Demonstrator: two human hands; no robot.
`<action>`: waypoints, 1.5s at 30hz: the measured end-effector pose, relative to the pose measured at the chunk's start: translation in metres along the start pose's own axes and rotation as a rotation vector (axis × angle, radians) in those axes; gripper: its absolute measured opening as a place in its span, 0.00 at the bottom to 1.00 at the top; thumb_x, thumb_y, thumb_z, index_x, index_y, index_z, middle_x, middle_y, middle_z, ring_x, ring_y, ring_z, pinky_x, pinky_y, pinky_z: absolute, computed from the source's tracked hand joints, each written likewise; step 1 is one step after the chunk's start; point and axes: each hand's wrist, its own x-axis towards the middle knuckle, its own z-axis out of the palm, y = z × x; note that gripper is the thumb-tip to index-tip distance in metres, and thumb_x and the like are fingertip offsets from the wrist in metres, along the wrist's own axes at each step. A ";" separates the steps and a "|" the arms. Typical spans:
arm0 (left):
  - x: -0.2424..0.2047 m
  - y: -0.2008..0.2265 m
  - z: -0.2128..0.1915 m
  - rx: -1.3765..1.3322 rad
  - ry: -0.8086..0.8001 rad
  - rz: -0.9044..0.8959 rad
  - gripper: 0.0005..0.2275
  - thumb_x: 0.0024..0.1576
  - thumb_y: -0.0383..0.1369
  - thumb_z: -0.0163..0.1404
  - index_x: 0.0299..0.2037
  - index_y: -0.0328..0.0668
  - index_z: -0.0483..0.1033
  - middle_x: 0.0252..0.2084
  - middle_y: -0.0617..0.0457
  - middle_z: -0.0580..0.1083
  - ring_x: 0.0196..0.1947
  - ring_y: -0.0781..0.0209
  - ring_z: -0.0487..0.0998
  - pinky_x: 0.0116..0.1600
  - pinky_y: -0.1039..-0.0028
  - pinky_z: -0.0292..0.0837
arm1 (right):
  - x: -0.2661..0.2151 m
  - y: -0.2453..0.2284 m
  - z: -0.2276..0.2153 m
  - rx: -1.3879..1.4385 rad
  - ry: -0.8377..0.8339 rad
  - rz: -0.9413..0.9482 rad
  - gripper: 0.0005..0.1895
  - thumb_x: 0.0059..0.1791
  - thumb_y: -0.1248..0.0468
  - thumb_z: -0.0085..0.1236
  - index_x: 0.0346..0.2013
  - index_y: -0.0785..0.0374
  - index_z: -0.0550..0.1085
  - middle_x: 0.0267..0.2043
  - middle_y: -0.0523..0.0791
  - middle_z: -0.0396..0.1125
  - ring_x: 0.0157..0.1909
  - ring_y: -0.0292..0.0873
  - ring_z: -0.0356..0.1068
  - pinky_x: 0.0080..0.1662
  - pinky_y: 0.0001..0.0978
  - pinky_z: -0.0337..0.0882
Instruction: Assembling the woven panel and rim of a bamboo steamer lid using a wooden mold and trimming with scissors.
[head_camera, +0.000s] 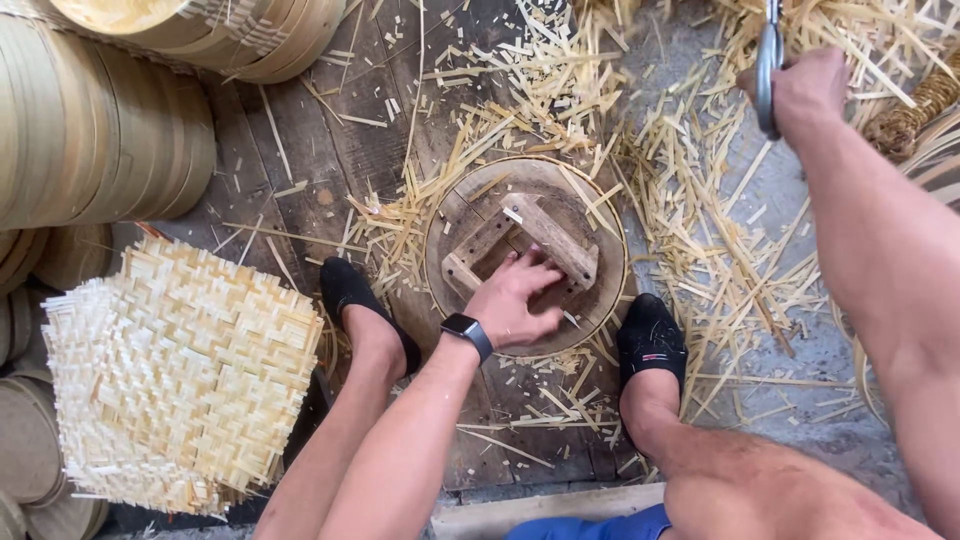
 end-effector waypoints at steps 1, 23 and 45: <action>0.004 0.001 -0.009 -0.139 0.006 -0.159 0.24 0.49 0.43 0.58 0.56 0.44 0.77 0.60 0.43 0.74 0.64 0.48 0.68 0.68 0.55 0.59 | -0.003 0.008 0.008 0.062 0.088 0.050 0.23 0.44 0.47 0.71 0.38 0.63 0.78 0.33 0.48 0.72 0.30 0.39 0.68 0.35 0.38 0.71; 0.164 -0.070 -0.039 -0.080 0.310 -0.435 0.16 0.39 0.51 0.68 0.27 0.52 0.89 0.40 0.52 0.76 0.51 0.50 0.69 0.54 0.54 0.57 | -0.170 -0.020 0.111 0.439 -0.389 -0.115 0.14 0.48 0.60 0.64 0.39 0.70 0.77 0.33 0.49 0.75 0.33 0.41 0.73 0.38 0.36 0.74; -0.038 -0.190 0.001 -1.255 0.496 -0.995 0.11 0.54 0.30 0.62 0.44 0.33 0.82 0.37 0.54 0.81 0.31 0.65 0.81 0.35 0.67 0.80 | -0.194 -0.056 0.032 0.450 -0.136 -0.003 0.30 0.51 0.56 0.63 0.63 0.65 0.65 0.42 0.49 0.71 0.38 0.41 0.75 0.40 0.29 0.77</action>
